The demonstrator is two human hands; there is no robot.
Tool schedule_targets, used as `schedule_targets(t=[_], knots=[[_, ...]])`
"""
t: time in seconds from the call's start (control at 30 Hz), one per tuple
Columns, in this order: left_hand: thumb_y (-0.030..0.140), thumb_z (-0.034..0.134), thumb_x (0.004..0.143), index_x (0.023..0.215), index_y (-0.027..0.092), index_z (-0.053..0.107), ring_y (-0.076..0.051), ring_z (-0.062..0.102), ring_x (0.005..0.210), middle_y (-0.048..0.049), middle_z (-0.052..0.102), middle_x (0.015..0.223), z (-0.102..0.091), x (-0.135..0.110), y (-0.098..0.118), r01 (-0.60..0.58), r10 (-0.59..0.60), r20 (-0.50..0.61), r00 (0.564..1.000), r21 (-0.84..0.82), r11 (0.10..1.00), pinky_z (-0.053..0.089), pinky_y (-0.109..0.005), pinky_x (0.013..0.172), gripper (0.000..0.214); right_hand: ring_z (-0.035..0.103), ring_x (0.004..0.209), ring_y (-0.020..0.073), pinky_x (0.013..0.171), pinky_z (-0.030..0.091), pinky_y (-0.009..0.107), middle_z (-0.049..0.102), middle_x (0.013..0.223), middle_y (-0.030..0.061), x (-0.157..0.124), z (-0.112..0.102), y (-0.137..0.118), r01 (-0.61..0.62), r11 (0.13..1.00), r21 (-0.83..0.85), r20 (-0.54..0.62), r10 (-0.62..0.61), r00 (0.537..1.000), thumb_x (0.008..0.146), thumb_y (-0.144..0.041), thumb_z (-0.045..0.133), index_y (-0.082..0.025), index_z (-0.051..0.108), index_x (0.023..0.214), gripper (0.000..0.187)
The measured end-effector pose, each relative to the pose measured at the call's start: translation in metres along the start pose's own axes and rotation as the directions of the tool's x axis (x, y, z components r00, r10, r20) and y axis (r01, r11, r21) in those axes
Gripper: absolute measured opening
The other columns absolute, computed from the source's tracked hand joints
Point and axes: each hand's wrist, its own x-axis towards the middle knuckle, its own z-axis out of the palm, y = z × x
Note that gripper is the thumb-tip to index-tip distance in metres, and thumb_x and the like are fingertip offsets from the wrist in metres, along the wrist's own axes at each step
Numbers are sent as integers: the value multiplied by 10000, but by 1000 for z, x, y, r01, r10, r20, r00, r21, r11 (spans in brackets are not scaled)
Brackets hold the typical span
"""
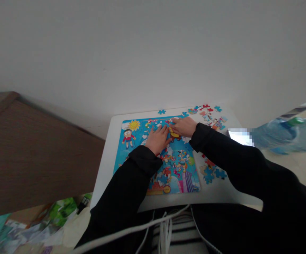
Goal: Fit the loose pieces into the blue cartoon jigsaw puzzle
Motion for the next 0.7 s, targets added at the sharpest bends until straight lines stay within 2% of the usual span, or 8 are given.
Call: schedule_targets(t=[0.2, 0.3, 0.37, 0.47, 0.53, 0.6, 0.7], knots=[[366, 379, 917, 1322, 111, 365, -268, 341, 1292, -133, 376, 1408, 5, 2, -3, -2, 0, -26, 1000, -81, 997, 317, -445, 1027, 478, 603, 938, 234, 640, 429, 305, 537, 1264, 103, 1, -2, 7, 8, 999, 42, 27, -9, 1000, 914, -355, 317, -244, 560, 1206, 395], [353, 383, 918, 1262, 118, 425, -255, 422, 1228, -124, 436, 1361, 5, 7, -6, -8, 3, -47, 999, -112, 994, 330, -410, 1015, 418, 562, 1064, 227, 778, 448, 328, 507, 1320, 54, -4, -6, 24, 56, 984, 171, 62, -67, 996, 917, -360, 331, -272, 532, 1244, 394], [348, 385, 917, 1215, 120, 459, -243, 461, 1183, -120, 485, 1308, 4, 11, -8, -16, 9, -57, 998, -120, 993, 346, -388, 997, 382, 510, 1146, 209, 885, 418, 337, 491, 1338, 52, -14, -10, 39, 66, 960, 273, 3, -69, 998, 925, -335, 324, -238, 506, 1273, 405], [338, 405, 906, 1137, 108, 502, -247, 469, 1151, -127, 541, 1215, 2, 17, -10, -23, 13, -78, 997, -126, 992, 357, -381, 975, 340, 523, 1128, 186, 916, 407, 330, 534, 1292, 76, -41, -17, 58, 7, 939, 344, -124, 38, 992, 932, -326, 301, -176, 491, 1287, 430], [330, 414, 901, 1102, 94, 518, -257, 460, 1150, -136, 556, 1173, 2, 19, -10, -24, 12, -91, 996, -129, 991, 358, -383, 970, 327, 580, 1028, 183, 858, 439, 323, 599, 1210, 71, -64, -17, 63, -44, 941, 334, -87, 77, 993, 917, -339, 339, -189, 542, 1238, 408], [329, 414, 900, 1103, 88, 519, -258, 452, 1156, -139, 556, 1170, 3, 19, -11, -23, 10, -100, 995, -133, 991, 354, -381, 974, 332, 609, 949, 187, 807, 454, 320, 651, 1112, 55, -86, -12, 60, -63, 952, 299, 15, 61, 998, 891, -348, 406, -218, 604, 1159, 358], [335, 405, 903, 1160, 97, 492, -250, 442, 1175, -135, 525, 1232, 8, 17, -11, -18, 2, -108, 994, -145, 989, 340, -378, 992, 360, 592, 982, 196, 779, 451, 301, 653, 1087, 43, -110, 0, 45, -38, 964, 264, 104, 11, 994, 859, -373, 475, -235, 644, 1084, 313]])
